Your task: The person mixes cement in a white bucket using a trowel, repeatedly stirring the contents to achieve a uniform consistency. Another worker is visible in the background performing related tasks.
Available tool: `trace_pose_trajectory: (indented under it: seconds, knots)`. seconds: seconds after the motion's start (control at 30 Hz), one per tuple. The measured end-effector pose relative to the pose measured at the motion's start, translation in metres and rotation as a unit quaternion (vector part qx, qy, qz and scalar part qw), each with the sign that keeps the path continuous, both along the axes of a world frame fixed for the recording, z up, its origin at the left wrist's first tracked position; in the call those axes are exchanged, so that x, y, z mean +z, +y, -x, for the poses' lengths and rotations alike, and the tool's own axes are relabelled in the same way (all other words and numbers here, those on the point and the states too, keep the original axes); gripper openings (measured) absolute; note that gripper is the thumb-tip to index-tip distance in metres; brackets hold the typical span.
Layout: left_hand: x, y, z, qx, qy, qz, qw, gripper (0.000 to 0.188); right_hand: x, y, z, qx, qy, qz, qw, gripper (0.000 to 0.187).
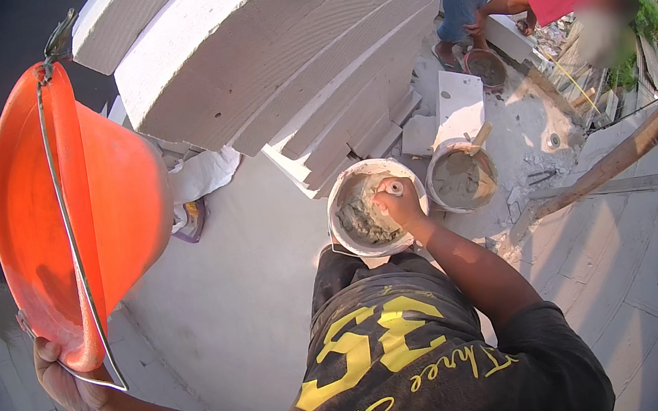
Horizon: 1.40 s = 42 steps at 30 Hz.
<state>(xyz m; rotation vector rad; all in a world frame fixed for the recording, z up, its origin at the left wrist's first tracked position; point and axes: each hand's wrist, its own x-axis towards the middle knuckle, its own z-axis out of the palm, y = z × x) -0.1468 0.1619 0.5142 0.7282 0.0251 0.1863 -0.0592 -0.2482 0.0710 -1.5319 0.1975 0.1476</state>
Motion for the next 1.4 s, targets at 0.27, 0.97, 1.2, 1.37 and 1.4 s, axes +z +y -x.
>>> trace_pose_trajectory:
  seconds: [0.27,0.97,1.2,1.37,1.4]
  knots:
    - [0.021,-0.025,-0.152,0.156,-0.015,-0.016,0.987,0.04,0.024,0.006,0.0,-0.087,-0.152,0.064,0.982,0.013]
    - [0.006,-0.135,-0.232,0.172,0.051,-0.228,0.957,0.031,0.043,-0.018,-0.017,0.11,-0.116,0.14,0.977,0.016]
    - [-0.095,-0.114,-0.162,0.299,-0.085,-0.237,0.92,0.054,0.036,-0.026,0.034,-0.004,-0.065,0.333,0.941,0.027]
    - [-0.247,-0.131,-0.094,-0.037,-0.083,-0.602,0.794,0.029,0.068,-0.022,0.012,-0.05,0.358,-0.194,0.912,0.028]
    - [-0.266,-0.142,-0.096,-0.152,0.015,-0.572,0.806,0.033,0.07,-0.027,-0.001,-0.024,0.397,-0.244,0.884,0.027]
